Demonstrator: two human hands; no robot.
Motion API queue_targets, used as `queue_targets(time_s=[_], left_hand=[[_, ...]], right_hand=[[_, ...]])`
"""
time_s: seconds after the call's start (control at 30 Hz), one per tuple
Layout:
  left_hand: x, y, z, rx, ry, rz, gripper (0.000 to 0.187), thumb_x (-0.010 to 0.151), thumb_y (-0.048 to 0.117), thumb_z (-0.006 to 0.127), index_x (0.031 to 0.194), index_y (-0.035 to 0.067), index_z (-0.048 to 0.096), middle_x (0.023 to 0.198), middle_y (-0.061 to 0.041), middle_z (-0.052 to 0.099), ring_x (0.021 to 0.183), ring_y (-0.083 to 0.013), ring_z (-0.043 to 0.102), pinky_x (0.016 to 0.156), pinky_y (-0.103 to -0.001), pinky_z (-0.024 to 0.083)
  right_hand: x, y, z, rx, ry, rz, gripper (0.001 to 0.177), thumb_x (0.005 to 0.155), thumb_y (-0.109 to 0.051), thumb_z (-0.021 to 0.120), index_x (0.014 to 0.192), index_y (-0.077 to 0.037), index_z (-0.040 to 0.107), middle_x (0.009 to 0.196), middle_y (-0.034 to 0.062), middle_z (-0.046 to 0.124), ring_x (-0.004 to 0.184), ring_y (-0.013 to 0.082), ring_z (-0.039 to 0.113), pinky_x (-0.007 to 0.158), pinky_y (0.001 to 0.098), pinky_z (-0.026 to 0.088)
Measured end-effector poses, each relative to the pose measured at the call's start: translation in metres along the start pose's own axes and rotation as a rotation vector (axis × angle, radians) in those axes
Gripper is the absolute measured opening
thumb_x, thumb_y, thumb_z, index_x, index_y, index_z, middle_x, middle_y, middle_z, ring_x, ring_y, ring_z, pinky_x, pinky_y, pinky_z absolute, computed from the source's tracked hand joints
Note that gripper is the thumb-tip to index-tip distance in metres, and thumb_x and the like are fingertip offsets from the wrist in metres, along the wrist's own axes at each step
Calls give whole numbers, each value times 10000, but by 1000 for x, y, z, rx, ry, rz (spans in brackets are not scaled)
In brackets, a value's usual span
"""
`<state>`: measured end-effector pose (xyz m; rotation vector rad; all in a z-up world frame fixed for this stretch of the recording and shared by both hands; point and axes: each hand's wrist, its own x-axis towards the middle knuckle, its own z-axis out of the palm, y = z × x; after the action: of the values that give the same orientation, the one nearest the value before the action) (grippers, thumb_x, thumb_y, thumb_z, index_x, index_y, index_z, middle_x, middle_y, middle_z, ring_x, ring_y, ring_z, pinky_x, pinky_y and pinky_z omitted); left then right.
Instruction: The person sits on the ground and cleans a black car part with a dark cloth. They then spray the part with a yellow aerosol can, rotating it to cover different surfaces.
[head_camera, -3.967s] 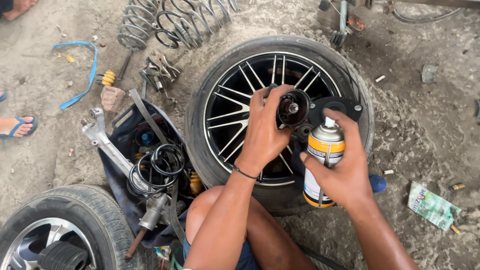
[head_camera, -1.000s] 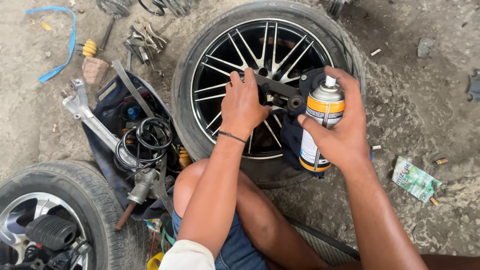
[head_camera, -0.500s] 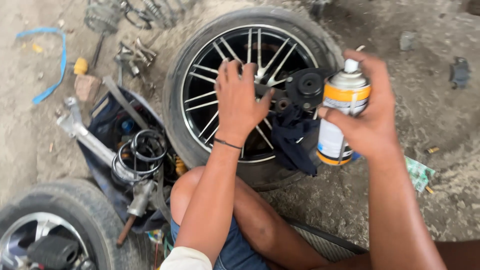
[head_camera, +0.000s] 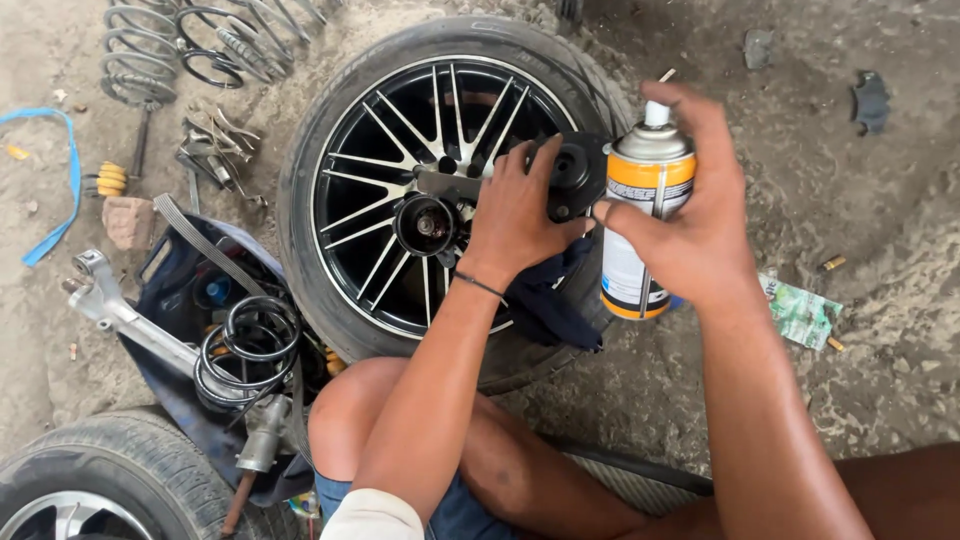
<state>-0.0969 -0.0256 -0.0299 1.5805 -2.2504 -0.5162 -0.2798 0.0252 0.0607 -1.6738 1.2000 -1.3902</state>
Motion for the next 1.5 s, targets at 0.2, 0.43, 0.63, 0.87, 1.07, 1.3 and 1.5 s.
queue_targets(time_s=[0.2, 0.43, 0.63, 0.87, 1.07, 1.3, 1.5], left_hand=[[-16, -2, -20, 85, -40, -122, 827, 654, 434, 932, 1241, 56, 490, 1141, -211, 556, 1086, -447, 537, 869, -532, 494], [-24, -4, -24, -139, -126, -231, 353, 800, 284, 674, 1076, 71, 619, 1078, -192, 614, 952, -470, 637, 783, -541, 514], [-24, -13, -5, -114, -41, -230, 331, 652, 56, 657, 948, 86, 511, 944, -175, 575, 778, -490, 596, 648, -555, 461], [-29, -17, -19, -151, -50, -321, 439, 686, 330, 878, 902, 99, 574, 1014, -141, 597, 911, -416, 621, 743, -526, 491], [-30, -22, -17, -86, -6, -283, 156, 660, 229, 728, 717, 119, 633, 800, -147, 626, 913, -416, 612, 722, -540, 489], [-45, -2, -77, -426, 70, -333, 320, 638, 367, 906, 654, 147, 674, 669, 9, 691, 668, -174, 631, 625, -354, 424], [-54, 0, -121, -959, 139, -418, 432, 670, 210, 919, 1037, 98, 723, 925, -40, 730, 831, -122, 668, 744, -273, 547]], right_hand=[[1, -3, 7, -74, -45, 1, 736, 736, 3, 742, 1414, -35, 456, 1435, 141, 502, 1316, 261, 497, 1123, 358, 370], [0, -1, 11, -68, -81, 3, 750, 754, 12, 768, 1431, -37, 450, 1446, 145, 487, 1350, 281, 490, 1132, 385, 373], [-1, -3, 17, -39, -93, 21, 735, 743, 48, 751, 1410, -31, 451, 1457, 166, 493, 1381, 287, 493, 1150, 374, 385], [-4, -5, 24, -22, -123, 13, 739, 754, 27, 749, 1428, -37, 453, 1450, 158, 507, 1318, 262, 532, 1100, 354, 413], [-5, -10, 31, -52, -137, 73, 764, 720, 20, 746, 1431, -53, 476, 1418, 138, 543, 1311, 233, 541, 1115, 342, 402], [-15, -22, 39, -21, 2, 26, 786, 728, -53, 811, 1435, -54, 468, 1293, 126, 605, 1069, 205, 636, 984, 327, 493], [-22, -40, 56, 79, 149, 19, 819, 717, -51, 821, 1431, -45, 420, 1152, 160, 695, 867, 200, 737, 844, 316, 599]])
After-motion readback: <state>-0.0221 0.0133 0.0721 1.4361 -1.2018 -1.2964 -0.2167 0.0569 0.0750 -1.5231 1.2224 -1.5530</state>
